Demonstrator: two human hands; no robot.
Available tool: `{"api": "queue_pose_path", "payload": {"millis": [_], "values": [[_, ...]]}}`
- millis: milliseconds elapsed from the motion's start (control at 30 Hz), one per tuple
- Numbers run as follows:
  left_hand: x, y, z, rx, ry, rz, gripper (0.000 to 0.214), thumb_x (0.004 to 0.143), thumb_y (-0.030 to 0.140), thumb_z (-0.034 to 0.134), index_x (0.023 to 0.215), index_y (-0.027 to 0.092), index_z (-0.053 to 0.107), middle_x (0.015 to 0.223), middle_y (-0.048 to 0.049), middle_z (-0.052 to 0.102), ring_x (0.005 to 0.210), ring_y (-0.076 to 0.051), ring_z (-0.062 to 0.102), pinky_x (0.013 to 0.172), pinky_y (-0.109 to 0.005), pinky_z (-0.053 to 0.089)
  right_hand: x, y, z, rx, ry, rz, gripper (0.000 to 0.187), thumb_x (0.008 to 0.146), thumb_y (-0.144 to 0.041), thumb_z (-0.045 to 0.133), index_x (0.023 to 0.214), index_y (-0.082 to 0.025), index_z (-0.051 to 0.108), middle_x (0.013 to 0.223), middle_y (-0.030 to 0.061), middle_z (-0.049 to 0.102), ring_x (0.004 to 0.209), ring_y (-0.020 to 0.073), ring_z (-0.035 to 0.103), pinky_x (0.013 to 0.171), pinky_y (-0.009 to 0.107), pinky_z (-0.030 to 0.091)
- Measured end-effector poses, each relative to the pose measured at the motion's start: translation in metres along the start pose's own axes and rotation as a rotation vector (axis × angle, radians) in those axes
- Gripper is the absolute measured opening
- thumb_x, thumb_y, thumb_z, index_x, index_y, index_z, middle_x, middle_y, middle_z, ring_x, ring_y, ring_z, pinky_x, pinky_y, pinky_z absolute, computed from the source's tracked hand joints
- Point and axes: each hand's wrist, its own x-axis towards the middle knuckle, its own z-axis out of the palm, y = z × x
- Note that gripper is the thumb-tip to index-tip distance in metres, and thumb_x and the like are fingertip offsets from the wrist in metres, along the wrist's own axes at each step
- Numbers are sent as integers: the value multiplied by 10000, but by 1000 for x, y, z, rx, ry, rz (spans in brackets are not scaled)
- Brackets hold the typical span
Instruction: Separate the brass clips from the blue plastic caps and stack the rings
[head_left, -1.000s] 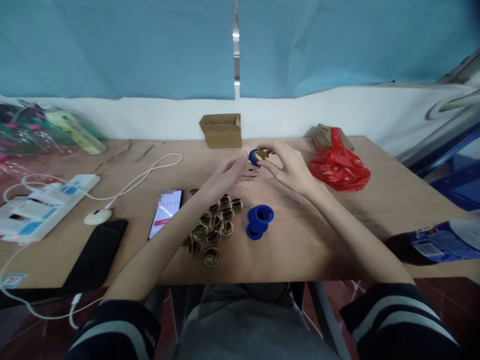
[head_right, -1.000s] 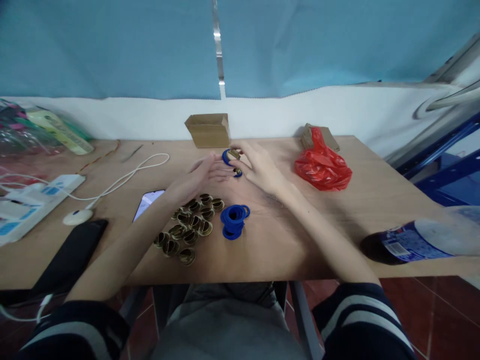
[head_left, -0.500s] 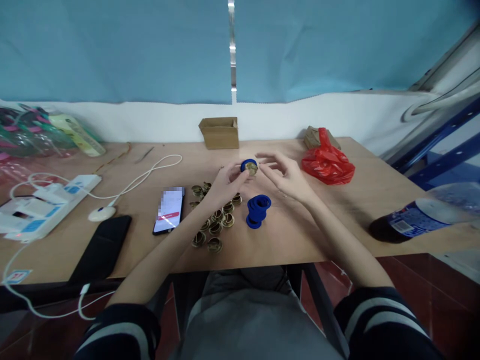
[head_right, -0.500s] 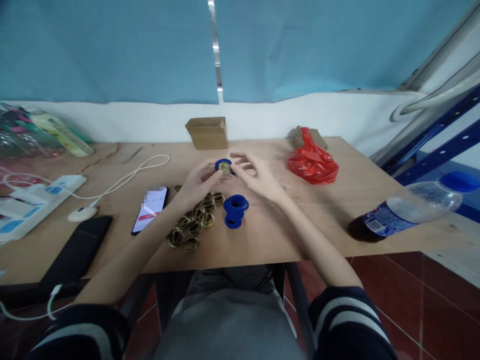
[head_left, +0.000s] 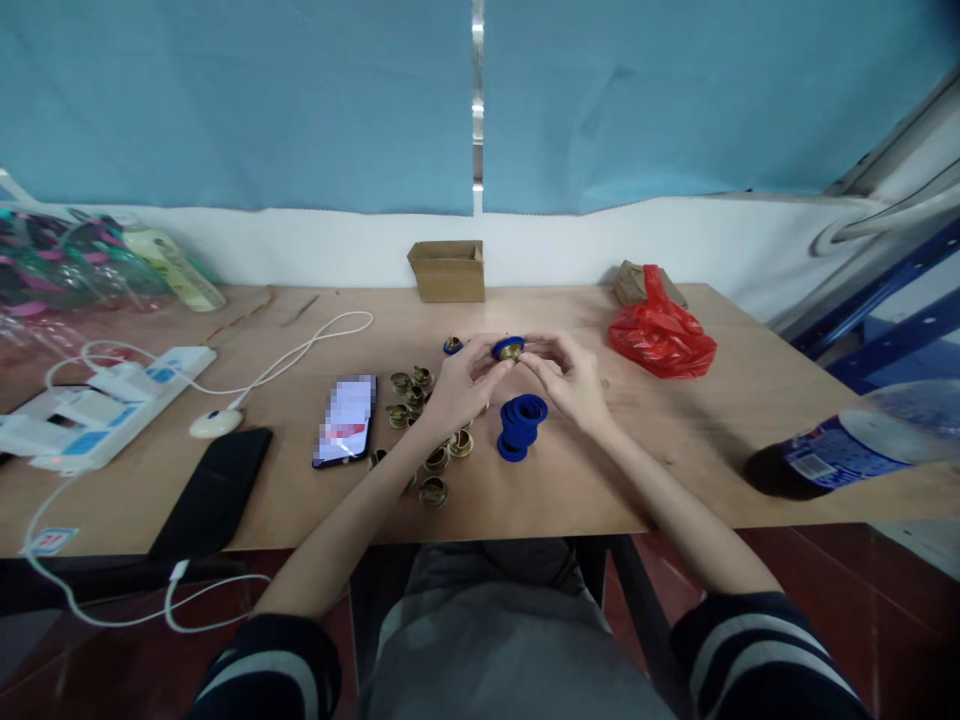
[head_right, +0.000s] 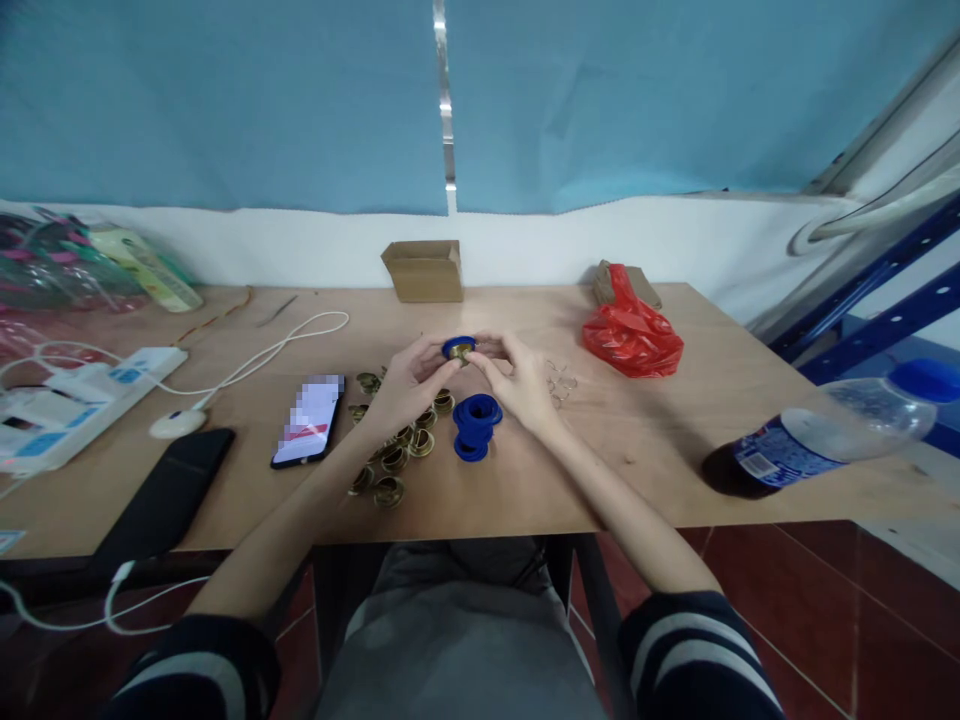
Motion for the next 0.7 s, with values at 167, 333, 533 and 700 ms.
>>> {"api": "queue_pose_path", "payload": {"millis": [167,333,533,700], "values": [[3,-5,0,13,5,-29,355,885,334,700,1199,191,614,1220,-114,724,1119,-238,710,1007,-414,559,-3,5,6,-31,20,-9,264,929,-425,686,1109,-232,695,1052,74,783,935,237,757,898,438,628],[4,-5,3,-14,-14,-35,379,833,290,744,1183,210,621,1206,-93,729,1095,-231,716,991,-408,573,-1,7,7,-57,41,-12,186,911,-337,683,1066,-235,671,1015,63,766,886,226,738,866,432,625],[7,-4,4,-16,-23,-54,410,807,313,762,1177,212,617,1181,-88,734,1058,-235,725,969,-418,586,4,4,7,-104,26,-2,56,901,-264,635,936,-226,612,975,54,726,882,215,702,873,429,604],[9,0,4,-29,-15,-19,384,840,304,729,1191,212,605,1228,-90,711,1109,-225,705,998,-390,566,9,7,5,-41,-6,-53,88,924,-298,632,963,-237,582,1020,47,698,917,197,686,886,400,597]]}}
